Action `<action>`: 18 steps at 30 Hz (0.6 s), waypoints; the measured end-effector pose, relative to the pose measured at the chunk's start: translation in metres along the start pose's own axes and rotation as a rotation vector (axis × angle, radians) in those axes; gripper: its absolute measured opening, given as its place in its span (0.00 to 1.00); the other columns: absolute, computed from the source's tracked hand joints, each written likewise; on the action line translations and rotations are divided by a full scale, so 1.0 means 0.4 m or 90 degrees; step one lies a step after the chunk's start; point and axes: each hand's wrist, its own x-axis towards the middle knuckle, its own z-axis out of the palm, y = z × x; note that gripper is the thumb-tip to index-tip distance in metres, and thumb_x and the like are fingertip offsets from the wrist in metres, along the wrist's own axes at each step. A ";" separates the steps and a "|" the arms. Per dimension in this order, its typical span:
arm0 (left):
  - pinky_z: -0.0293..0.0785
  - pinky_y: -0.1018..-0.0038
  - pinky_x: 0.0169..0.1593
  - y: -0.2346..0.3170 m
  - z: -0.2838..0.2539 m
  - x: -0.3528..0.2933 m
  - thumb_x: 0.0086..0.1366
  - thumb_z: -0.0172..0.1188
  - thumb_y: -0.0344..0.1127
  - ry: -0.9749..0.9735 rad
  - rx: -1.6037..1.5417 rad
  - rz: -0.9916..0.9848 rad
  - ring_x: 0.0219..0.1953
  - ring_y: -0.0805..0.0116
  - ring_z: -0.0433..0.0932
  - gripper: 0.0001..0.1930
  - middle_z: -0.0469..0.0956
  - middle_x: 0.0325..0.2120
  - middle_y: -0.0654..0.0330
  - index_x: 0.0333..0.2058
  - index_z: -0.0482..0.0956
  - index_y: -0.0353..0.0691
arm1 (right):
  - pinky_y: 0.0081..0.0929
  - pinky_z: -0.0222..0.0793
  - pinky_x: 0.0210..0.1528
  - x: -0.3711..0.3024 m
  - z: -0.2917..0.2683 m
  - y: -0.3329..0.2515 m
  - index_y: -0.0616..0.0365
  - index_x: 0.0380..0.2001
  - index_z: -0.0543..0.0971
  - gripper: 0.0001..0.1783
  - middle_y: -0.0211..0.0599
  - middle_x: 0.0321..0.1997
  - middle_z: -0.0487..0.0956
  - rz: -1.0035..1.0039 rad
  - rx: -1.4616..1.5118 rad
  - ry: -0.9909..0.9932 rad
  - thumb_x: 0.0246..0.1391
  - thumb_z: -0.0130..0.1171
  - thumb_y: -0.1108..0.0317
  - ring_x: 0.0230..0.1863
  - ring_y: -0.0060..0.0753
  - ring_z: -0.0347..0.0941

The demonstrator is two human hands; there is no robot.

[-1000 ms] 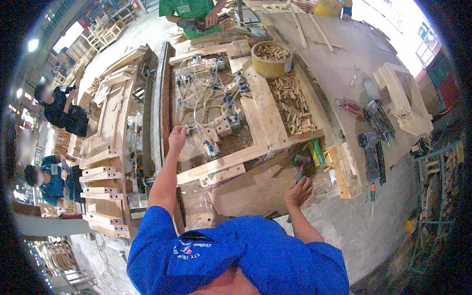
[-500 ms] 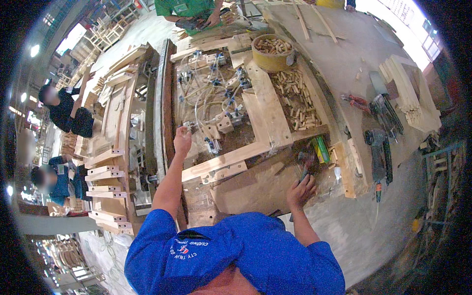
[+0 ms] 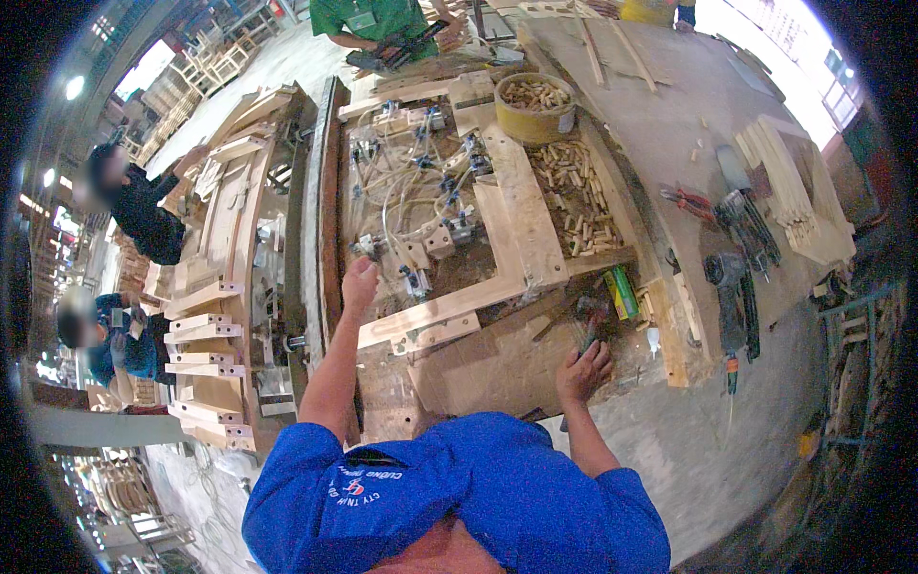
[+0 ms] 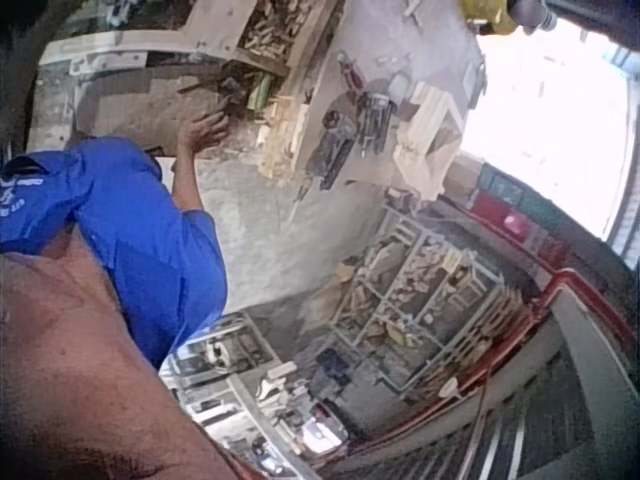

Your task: The person assembles wooden chair frames by aligning parts on a jig, tapping them with a hammer, and securing them with a pneumatic nail gun. The process is repeated for multiple frames in a workshop setting.

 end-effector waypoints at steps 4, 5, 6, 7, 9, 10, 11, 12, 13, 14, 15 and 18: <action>0.80 0.61 0.47 0.016 0.047 -0.112 0.66 0.62 0.41 -0.079 -0.077 -0.089 0.40 0.52 0.86 0.15 0.87 0.36 0.52 0.45 0.84 0.38 | 0.60 0.59 0.64 -0.003 0.006 0.016 0.64 0.61 0.71 0.31 0.48 0.69 0.66 0.008 -0.034 0.015 0.58 0.61 0.59 0.65 0.60 0.61; 0.80 0.62 0.46 0.012 0.051 -0.144 0.66 0.62 0.41 -0.036 -0.031 -0.062 0.38 0.54 0.86 0.14 0.87 0.34 0.52 0.44 0.85 0.38 | 0.60 0.59 0.64 -0.003 0.007 0.015 0.64 0.61 0.71 0.31 0.47 0.69 0.66 0.007 -0.042 0.012 0.58 0.61 0.59 0.65 0.60 0.62; 0.80 0.63 0.44 0.006 0.054 -0.174 0.67 0.62 0.40 0.008 0.016 -0.034 0.37 0.56 0.86 0.13 0.87 0.33 0.52 0.42 0.85 0.38 | 0.60 0.59 0.63 -0.004 0.008 0.014 0.64 0.61 0.71 0.31 0.47 0.69 0.66 0.002 -0.038 0.015 0.58 0.61 0.59 0.65 0.60 0.62; 0.80 0.64 0.43 0.001 0.059 -0.190 0.67 0.62 0.39 0.051 0.062 -0.006 0.35 0.58 0.86 0.12 0.87 0.32 0.53 0.41 0.86 0.38 | 0.60 0.59 0.63 -0.004 0.009 0.014 0.63 0.61 0.71 0.31 0.47 0.69 0.66 -0.002 -0.035 0.017 0.59 0.61 0.58 0.65 0.59 0.62; 0.80 0.65 0.42 0.005 0.062 -0.205 0.67 0.62 0.38 0.045 0.031 -0.019 0.35 0.59 0.86 0.11 0.87 0.32 0.52 0.42 0.86 0.39 | 0.61 0.59 0.63 -0.003 0.010 0.012 0.63 0.61 0.72 0.31 0.46 0.69 0.66 -0.005 -0.031 0.017 0.59 0.61 0.58 0.65 0.59 0.62; 0.80 0.66 0.42 0.006 0.063 -0.210 0.67 0.62 0.37 0.041 0.015 -0.025 0.35 0.60 0.86 0.11 0.86 0.32 0.52 0.42 0.86 0.39 | 0.61 0.59 0.63 -0.003 0.010 0.012 0.63 0.61 0.72 0.31 0.46 0.68 0.66 -0.002 -0.028 0.014 0.59 0.61 0.58 0.65 0.59 0.62; 0.80 0.66 0.42 0.008 0.063 -0.213 0.67 0.62 0.37 0.038 -0.003 -0.032 0.35 0.59 0.86 0.11 0.86 0.32 0.52 0.42 0.86 0.39 | 0.60 0.59 0.63 -0.003 0.010 0.011 0.63 0.61 0.72 0.31 0.46 0.68 0.66 0.000 -0.025 0.011 0.59 0.61 0.58 0.65 0.59 0.62; 0.80 0.66 0.42 0.010 0.063 -0.215 0.66 0.62 0.37 0.035 -0.020 -0.040 0.35 0.58 0.86 0.11 0.86 0.32 0.51 0.42 0.86 0.39 | 0.60 0.59 0.63 -0.002 0.010 0.011 0.63 0.61 0.72 0.31 0.46 0.68 0.67 0.001 -0.024 0.013 0.59 0.61 0.58 0.65 0.59 0.62; 0.80 0.66 0.42 0.013 0.064 -0.217 0.66 0.62 0.37 0.031 -0.038 -0.047 0.35 0.58 0.86 0.11 0.86 0.32 0.51 0.42 0.86 0.40 | 0.60 0.59 0.64 -0.002 0.010 0.011 0.64 0.61 0.72 0.31 0.46 0.68 0.67 0.003 -0.023 0.015 0.59 0.61 0.58 0.65 0.59 0.61; 0.80 0.65 0.42 0.015 0.064 -0.218 0.66 0.62 0.37 0.033 -0.020 -0.036 0.35 0.56 0.86 0.11 0.86 0.33 0.51 0.42 0.85 0.40 | 0.60 0.59 0.64 -0.002 0.009 0.009 0.64 0.61 0.72 0.31 0.47 0.68 0.67 0.005 -0.021 0.017 0.59 0.60 0.58 0.66 0.60 0.61; 0.80 0.64 0.42 0.016 0.064 -0.219 0.66 0.62 0.38 0.034 -0.001 -0.025 0.35 0.55 0.86 0.10 0.86 0.33 0.51 0.42 0.85 0.40 | 0.59 0.59 0.64 -0.003 0.009 0.007 0.64 0.61 0.72 0.31 0.47 0.68 0.67 0.006 -0.023 0.014 0.59 0.60 0.58 0.66 0.60 0.62; 0.80 0.63 0.42 0.018 0.066 -0.222 0.66 0.62 0.38 0.041 0.041 0.009 0.36 0.53 0.85 0.09 0.85 0.32 0.52 0.41 0.85 0.41 | 0.59 0.58 0.65 -0.004 0.006 0.004 0.64 0.61 0.72 0.31 0.48 0.67 0.68 0.012 -0.028 0.006 0.59 0.59 0.58 0.66 0.60 0.62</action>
